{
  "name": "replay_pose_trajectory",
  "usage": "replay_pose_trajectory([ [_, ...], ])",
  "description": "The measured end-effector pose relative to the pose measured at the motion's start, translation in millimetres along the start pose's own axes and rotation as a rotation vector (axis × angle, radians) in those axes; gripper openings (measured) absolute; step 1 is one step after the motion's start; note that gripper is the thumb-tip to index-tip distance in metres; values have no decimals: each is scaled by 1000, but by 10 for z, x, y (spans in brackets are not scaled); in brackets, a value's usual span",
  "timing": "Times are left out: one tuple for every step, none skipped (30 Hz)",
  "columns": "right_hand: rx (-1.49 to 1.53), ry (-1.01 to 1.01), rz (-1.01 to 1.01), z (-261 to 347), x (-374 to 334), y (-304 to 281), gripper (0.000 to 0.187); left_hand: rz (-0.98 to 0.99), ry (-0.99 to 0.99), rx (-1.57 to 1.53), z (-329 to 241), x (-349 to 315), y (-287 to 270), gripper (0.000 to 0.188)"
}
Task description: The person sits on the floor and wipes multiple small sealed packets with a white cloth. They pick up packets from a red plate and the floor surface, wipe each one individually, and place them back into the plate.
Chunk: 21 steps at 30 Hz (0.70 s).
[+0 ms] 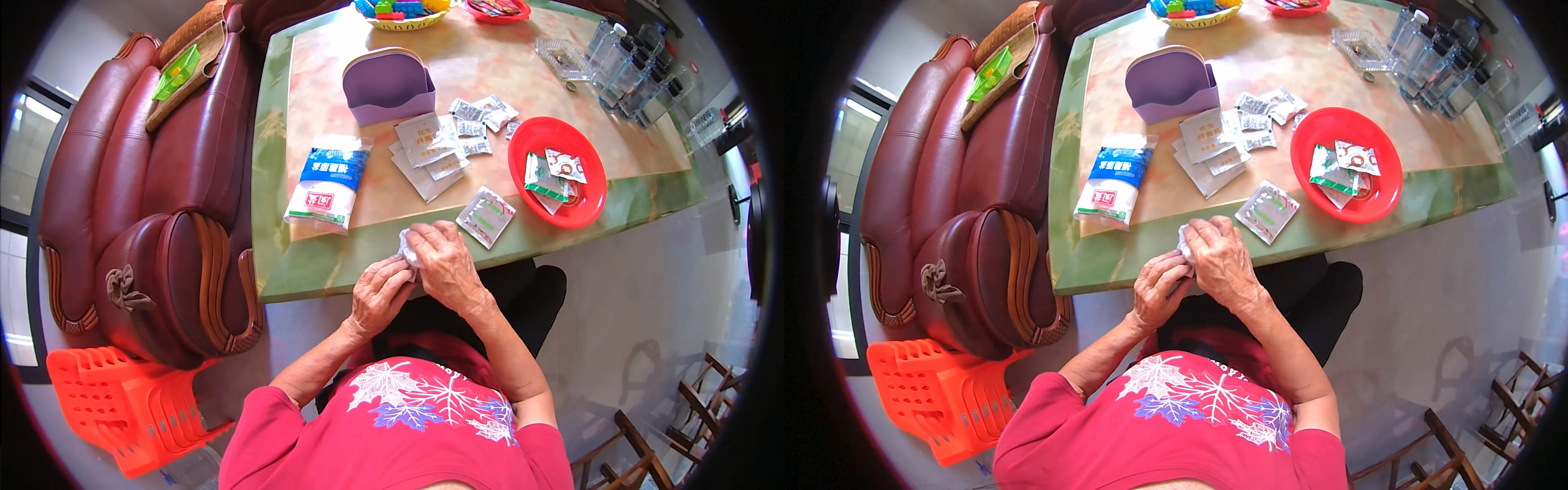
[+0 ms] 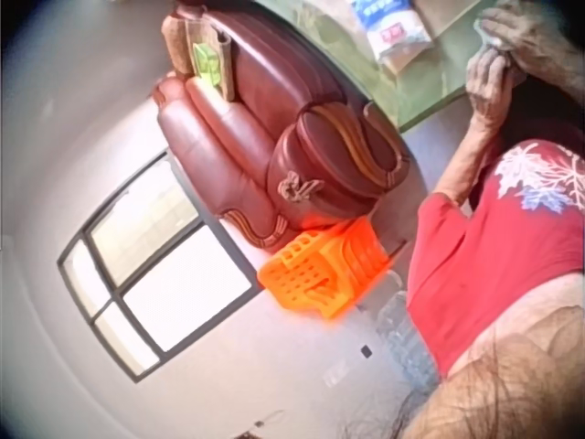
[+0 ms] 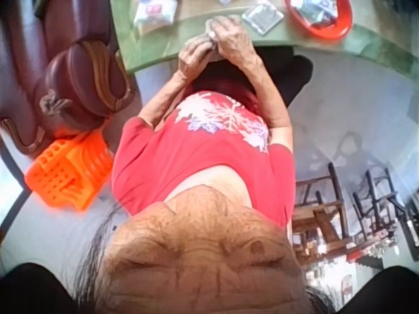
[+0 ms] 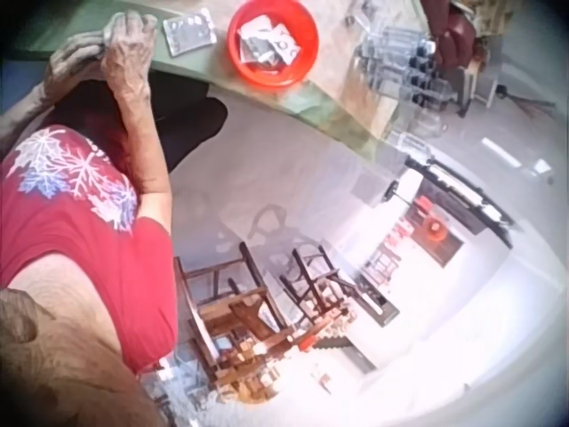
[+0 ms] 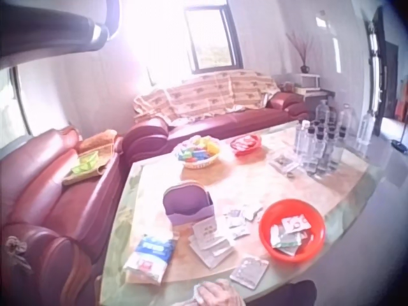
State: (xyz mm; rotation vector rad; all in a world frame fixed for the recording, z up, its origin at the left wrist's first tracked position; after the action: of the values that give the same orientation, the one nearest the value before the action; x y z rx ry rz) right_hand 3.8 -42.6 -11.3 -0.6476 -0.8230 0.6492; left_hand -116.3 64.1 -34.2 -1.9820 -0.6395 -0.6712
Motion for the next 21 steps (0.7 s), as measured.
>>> replay_pose_trajectory([
  [-27,13,-32,-29,1,15,42,-2,-8,6,-20,16,-13,27],
  [-54,27,-65,-62,-1,29,42,-4,-15,11,-29,30,-23,26],
  [-81,42,-98,-86,1,30,43,-5,-4,0,-25,42,-32,25],
  [-90,47,-127,-86,-19,24,44,-3,7,-12,-12,49,-44,24],
  [-100,55,-157,-70,-69,12,44,-1,20,-25,-1,60,-58,24],
  [-110,63,-189,-58,-122,1,45,-11,10,-18,1,77,-84,23],
  [-131,41,-203,-77,-168,-21,46,-22,5,-22,-12,118,-93,22],
  [-98,35,-203,-93,-220,-31,46,-33,2,-27,-27,159,-108,21],
  [-67,28,-204,-103,-271,-37,47,-50,6,-32,-45,192,-146,20],
  [-38,18,-209,-121,-298,-45,48,-84,3,-19,-73,261,-193,20],
  [-8,17,-214,-130,-326,-67,49,-111,4,-16,-107,394,-244,20],
  [0,10,-220,-155,-354,-73,50,-136,4,-15,-138,525,-275,19],
  [17,15,-233,-147,-359,-71,51,-145,-91,-84,-135,619,-275,17],
  [34,20,-245,-144,-364,-75,51,-150,-188,-153,-128,716,-251,15],
  [42,28,-249,-158,-377,-88,51,-125,-240,-226,-119,859,-196,14],
  [46,19,-274,-167,-386,-59,47,-144,-307,-332,-99,957,-86,10],
  [10,42,-264,-160,-421,-52,45,-52,-477,-432,-95,1046,7,9],
  [-26,67,-252,-163,-435,-54,43,44,-648,-529,-113,1152,103,9],
  [13,57,-277,-171,-407,-66,43,106,-679,-583,-110,1264,233,11],
  [53,47,-297,-175,-382,-73,44,168,-717,-637,-114,1374,375,14],
  [94,37,-316,-183,-364,-85,44,176,-739,-677,-169,1517,513,15],
])
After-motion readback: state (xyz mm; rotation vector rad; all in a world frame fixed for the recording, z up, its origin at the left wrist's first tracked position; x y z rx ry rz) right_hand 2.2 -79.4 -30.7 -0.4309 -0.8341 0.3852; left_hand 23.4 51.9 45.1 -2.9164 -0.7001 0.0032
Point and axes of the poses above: each hand's wrist, its own x-axis towards the middle knuckle, its own y-axis out of the palm, z = x × y, the point moved 2 cm from there along x, towards the middle knuckle, and after that the axes turned 6 degrees about -z, right-handed, at the moved point
